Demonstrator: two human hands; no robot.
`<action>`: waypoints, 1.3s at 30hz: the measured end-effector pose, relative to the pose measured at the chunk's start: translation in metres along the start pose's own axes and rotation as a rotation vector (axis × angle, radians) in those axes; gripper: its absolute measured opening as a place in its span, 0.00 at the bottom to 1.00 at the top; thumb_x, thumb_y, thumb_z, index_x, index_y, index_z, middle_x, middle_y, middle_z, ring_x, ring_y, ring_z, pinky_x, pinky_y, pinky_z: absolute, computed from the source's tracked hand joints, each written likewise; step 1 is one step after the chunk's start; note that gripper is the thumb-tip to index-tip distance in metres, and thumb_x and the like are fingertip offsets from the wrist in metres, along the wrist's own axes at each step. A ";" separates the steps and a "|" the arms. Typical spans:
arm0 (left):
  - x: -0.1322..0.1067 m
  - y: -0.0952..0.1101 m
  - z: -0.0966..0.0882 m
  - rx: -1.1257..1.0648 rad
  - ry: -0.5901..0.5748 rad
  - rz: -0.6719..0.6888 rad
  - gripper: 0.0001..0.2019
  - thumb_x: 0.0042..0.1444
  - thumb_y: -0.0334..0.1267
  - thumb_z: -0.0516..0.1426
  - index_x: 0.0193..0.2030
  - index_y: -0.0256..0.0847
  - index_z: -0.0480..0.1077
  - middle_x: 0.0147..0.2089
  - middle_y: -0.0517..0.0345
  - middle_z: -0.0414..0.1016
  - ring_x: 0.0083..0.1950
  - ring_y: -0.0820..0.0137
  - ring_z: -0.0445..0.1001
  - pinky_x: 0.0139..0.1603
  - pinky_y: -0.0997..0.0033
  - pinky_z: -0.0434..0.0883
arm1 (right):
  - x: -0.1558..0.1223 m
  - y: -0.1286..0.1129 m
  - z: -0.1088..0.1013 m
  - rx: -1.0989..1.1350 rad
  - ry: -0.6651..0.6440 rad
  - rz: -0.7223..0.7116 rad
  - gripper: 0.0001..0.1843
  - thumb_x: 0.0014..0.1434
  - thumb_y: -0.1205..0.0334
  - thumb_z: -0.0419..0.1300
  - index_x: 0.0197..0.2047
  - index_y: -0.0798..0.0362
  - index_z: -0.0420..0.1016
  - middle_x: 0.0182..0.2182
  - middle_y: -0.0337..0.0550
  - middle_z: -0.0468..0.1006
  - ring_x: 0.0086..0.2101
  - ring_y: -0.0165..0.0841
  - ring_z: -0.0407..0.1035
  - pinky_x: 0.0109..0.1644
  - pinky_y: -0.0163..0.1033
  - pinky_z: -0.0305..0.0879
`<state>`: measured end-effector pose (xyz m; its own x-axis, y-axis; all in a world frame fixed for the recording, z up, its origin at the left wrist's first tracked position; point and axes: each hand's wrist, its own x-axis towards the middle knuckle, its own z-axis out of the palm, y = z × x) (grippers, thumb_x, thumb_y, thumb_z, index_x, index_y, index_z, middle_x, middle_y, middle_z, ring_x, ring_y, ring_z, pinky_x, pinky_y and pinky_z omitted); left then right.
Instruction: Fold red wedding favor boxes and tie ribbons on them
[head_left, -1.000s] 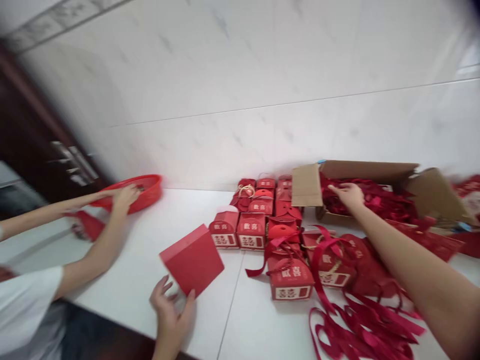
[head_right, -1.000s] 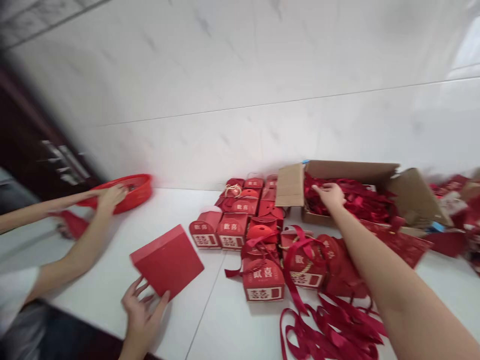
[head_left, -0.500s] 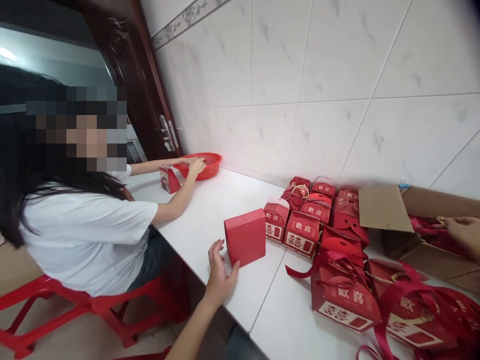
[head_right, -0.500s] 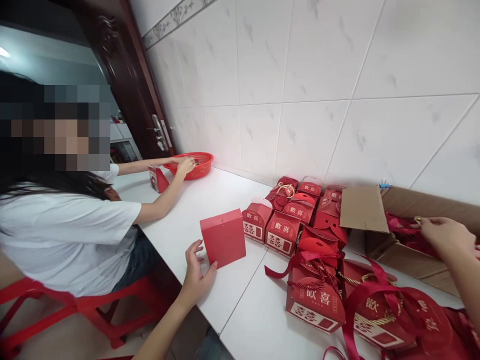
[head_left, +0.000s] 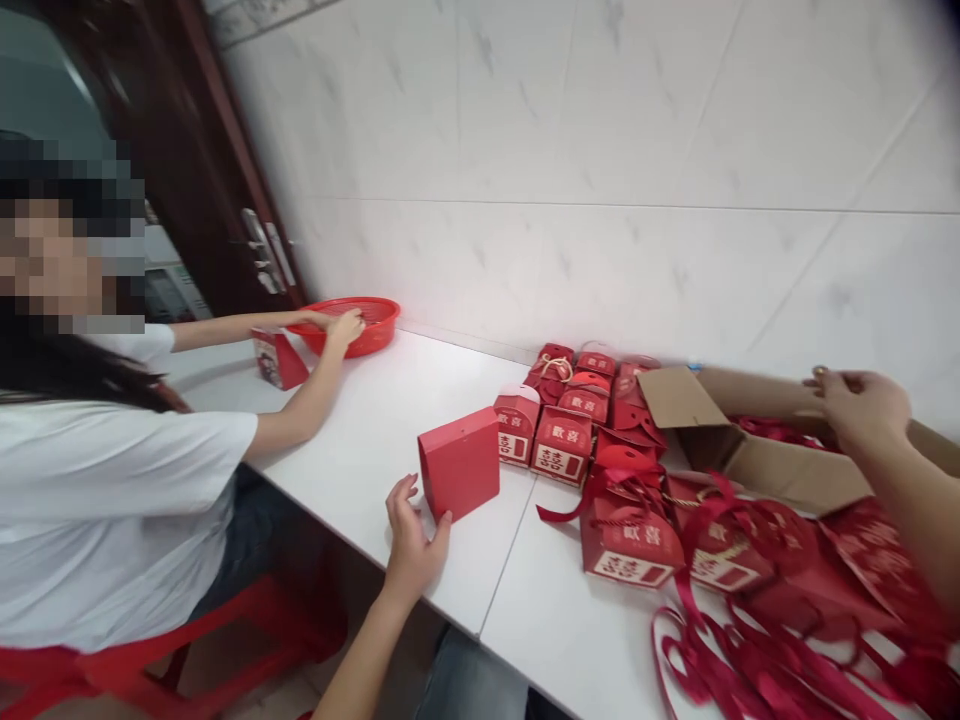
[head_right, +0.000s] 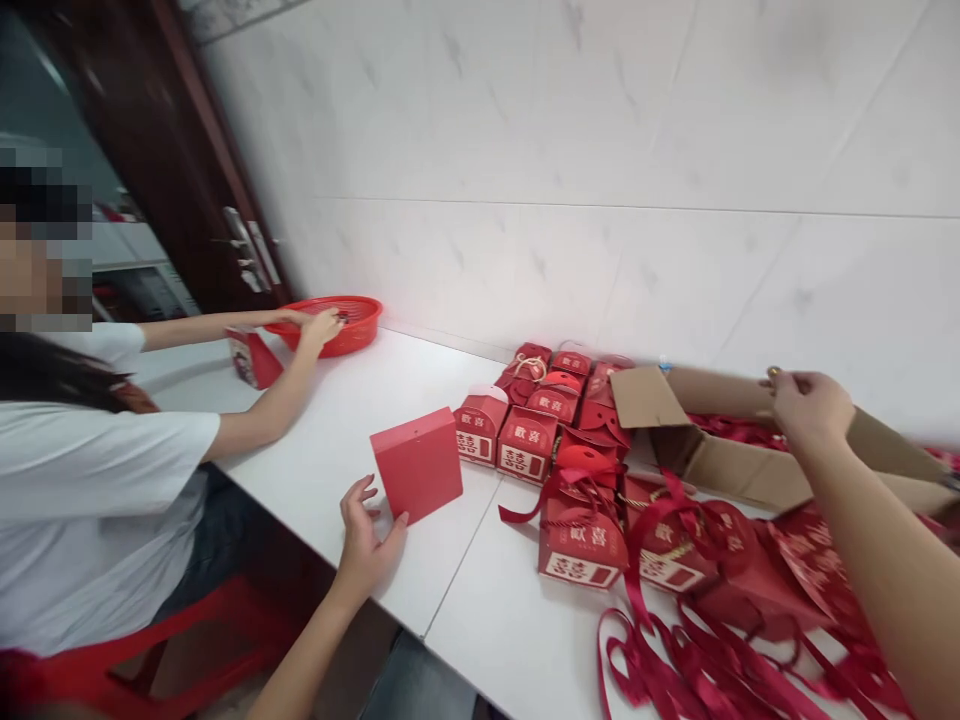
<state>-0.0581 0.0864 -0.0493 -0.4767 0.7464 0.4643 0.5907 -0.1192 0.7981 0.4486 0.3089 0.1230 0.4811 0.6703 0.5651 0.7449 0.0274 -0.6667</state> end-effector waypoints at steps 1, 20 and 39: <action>0.001 -0.001 0.000 -0.007 0.005 0.010 0.32 0.52 0.40 0.59 0.61 0.40 0.51 0.62 0.39 0.54 0.60 0.53 0.64 0.54 0.49 0.69 | -0.007 -0.011 -0.009 0.071 0.021 0.043 0.14 0.62 0.61 0.57 0.35 0.64 0.78 0.33 0.73 0.79 0.36 0.42 0.77 0.36 0.45 0.67; 0.010 0.199 -0.020 -0.411 -0.198 0.569 0.07 0.56 0.31 0.61 0.41 0.42 0.70 0.43 0.54 0.73 0.48 0.65 0.74 0.50 0.61 0.69 | -0.248 -0.184 -0.056 0.721 -0.385 -0.994 0.08 0.61 0.73 0.57 0.41 0.51 0.70 0.29 0.41 0.77 0.29 0.32 0.70 0.34 0.41 0.65; 0.012 0.189 -0.018 -0.238 0.032 0.859 0.10 0.54 0.23 0.61 0.38 0.42 0.71 0.33 0.59 0.77 0.38 0.68 0.73 0.43 0.62 0.68 | -0.258 -0.185 -0.054 0.852 -0.528 -1.031 0.18 0.56 0.72 0.65 0.50 0.57 0.71 0.35 0.48 0.79 0.35 0.35 0.72 0.38 0.44 0.71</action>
<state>0.0361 0.0605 0.1142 0.0483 0.3192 0.9464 0.6036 -0.7643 0.2270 0.2118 0.0912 0.1267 -0.4571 0.2651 0.8490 0.0601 0.9616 -0.2679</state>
